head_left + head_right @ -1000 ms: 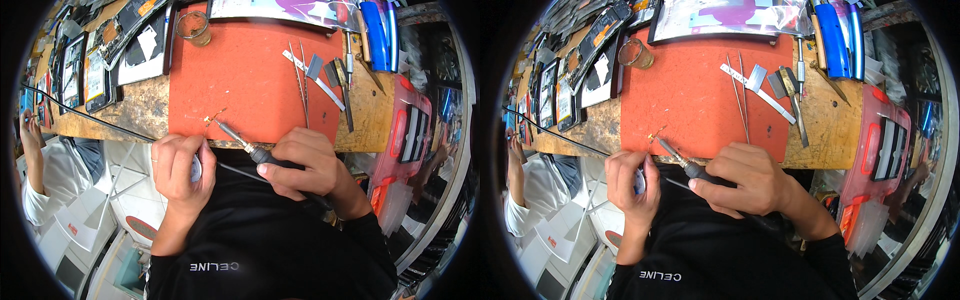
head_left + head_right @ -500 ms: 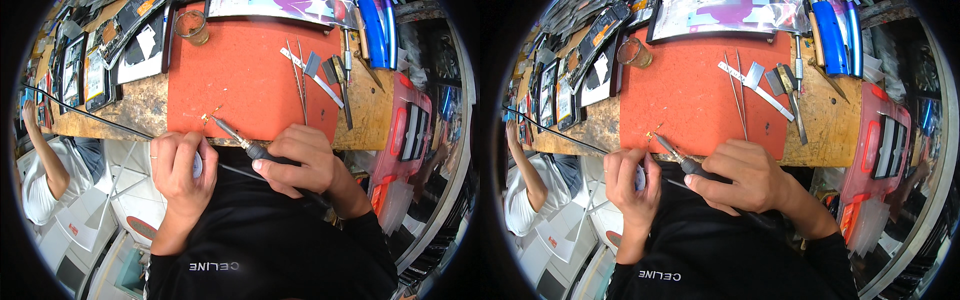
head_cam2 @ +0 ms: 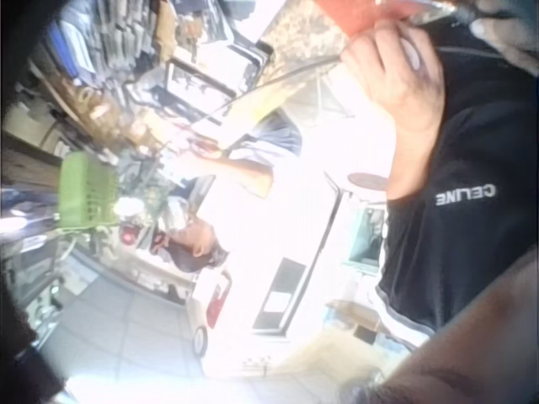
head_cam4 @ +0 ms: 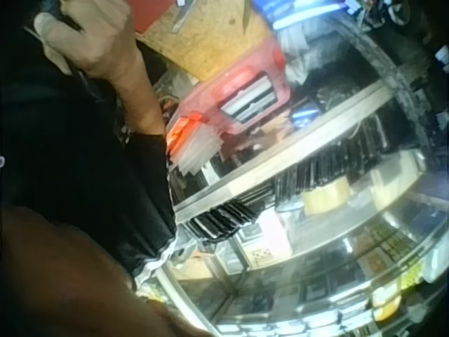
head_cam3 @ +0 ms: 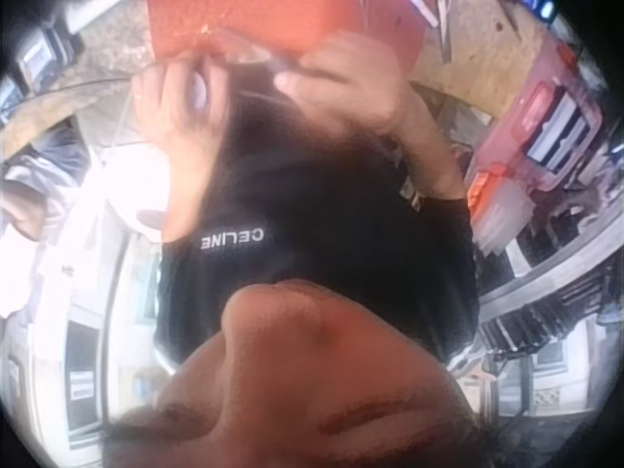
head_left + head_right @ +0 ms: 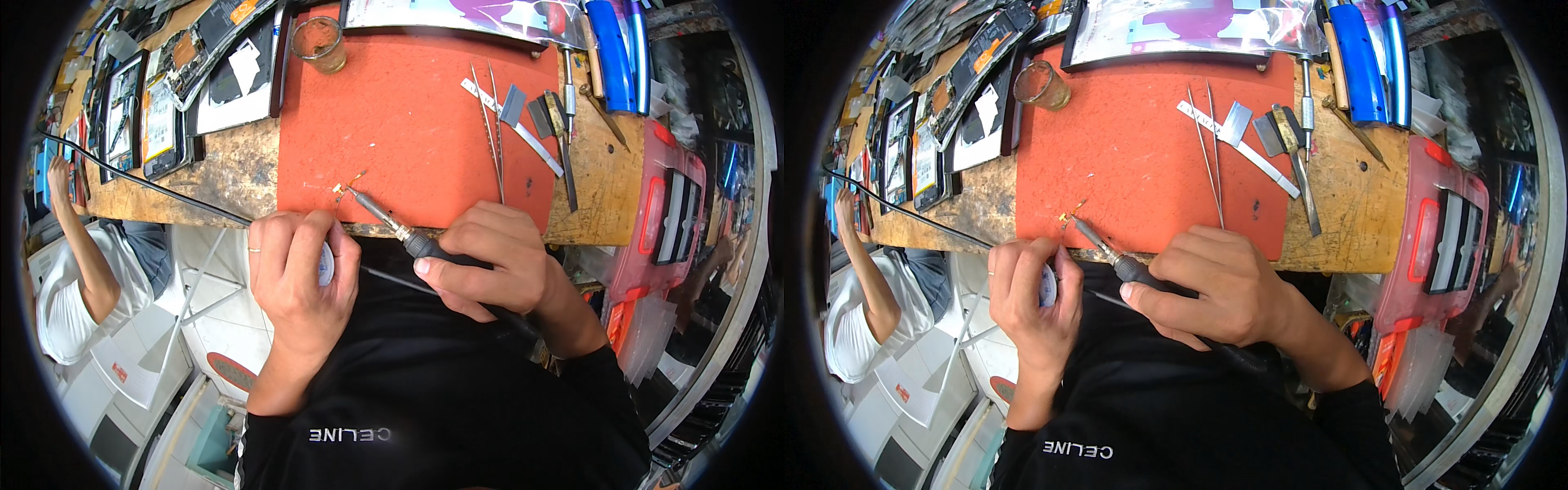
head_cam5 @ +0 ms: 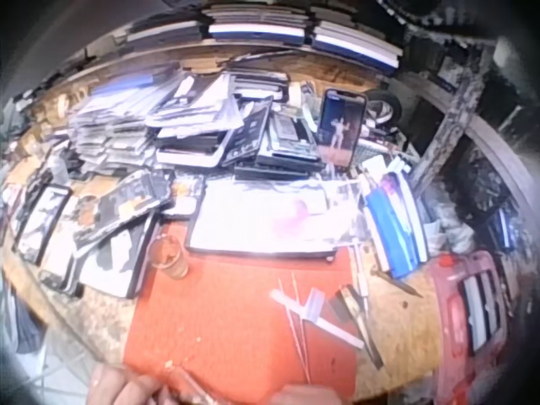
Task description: The person uses a soldering iron and tweezers to work on a small electronic component on a cluttered workbench. They apply flux, heat the component, and add solder to create a connection.
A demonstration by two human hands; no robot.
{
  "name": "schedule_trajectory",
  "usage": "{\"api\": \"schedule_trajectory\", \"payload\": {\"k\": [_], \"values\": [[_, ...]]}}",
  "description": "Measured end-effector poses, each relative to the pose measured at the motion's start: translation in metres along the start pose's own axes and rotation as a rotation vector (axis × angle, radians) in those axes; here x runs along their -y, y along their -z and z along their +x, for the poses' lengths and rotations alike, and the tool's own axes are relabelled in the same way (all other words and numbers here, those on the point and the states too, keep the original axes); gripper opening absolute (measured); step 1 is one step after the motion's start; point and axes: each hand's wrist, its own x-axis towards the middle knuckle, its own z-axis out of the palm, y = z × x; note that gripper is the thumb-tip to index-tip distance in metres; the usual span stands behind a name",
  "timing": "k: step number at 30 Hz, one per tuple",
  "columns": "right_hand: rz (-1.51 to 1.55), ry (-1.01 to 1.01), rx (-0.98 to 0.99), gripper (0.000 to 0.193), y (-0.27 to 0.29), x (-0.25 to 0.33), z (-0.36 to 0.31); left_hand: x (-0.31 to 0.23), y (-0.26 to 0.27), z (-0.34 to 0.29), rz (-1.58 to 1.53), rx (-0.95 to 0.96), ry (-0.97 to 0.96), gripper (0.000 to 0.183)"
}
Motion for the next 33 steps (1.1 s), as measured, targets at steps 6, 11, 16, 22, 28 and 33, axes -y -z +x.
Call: {"api": "schedule_trajectory", "payload": {"k": [6, 11, 16, 22, 28, 33], "values": [[-0.019, 0.034, -0.019, 0.036, 0.000, -0.002, -0.001, -0.003, 0.004, 0.005, 0.001, 0.052, 0.042, 0.023], [-0.027, 0.023, 0.011, 0.037, 0.000, -0.001, -0.003, -0.003, 0.009, 0.005, -0.029, 0.090, 0.079, 0.021], [-0.026, 0.042, 0.014, 0.039, 0.000, -0.004, -0.003, 0.003, 0.014, 0.001, -0.035, 0.076, 0.018, 0.035], [-0.027, 0.027, 0.007, 0.037, -0.001, -0.003, -0.005, 0.015, 0.015, 0.002, 0.095, 0.134, -0.169, 0.053], [-0.034, 0.035, 0.016, 0.033, 0.001, -0.002, -0.002, 0.016, 0.016, 0.005, 0.117, 0.148, -0.200, 0.053], [-0.030, 0.041, 0.033, 0.034, 0.001, -0.002, -0.004, 0.017, 0.016, 0.006, 0.100, 0.148, -0.199, 0.053]]}}
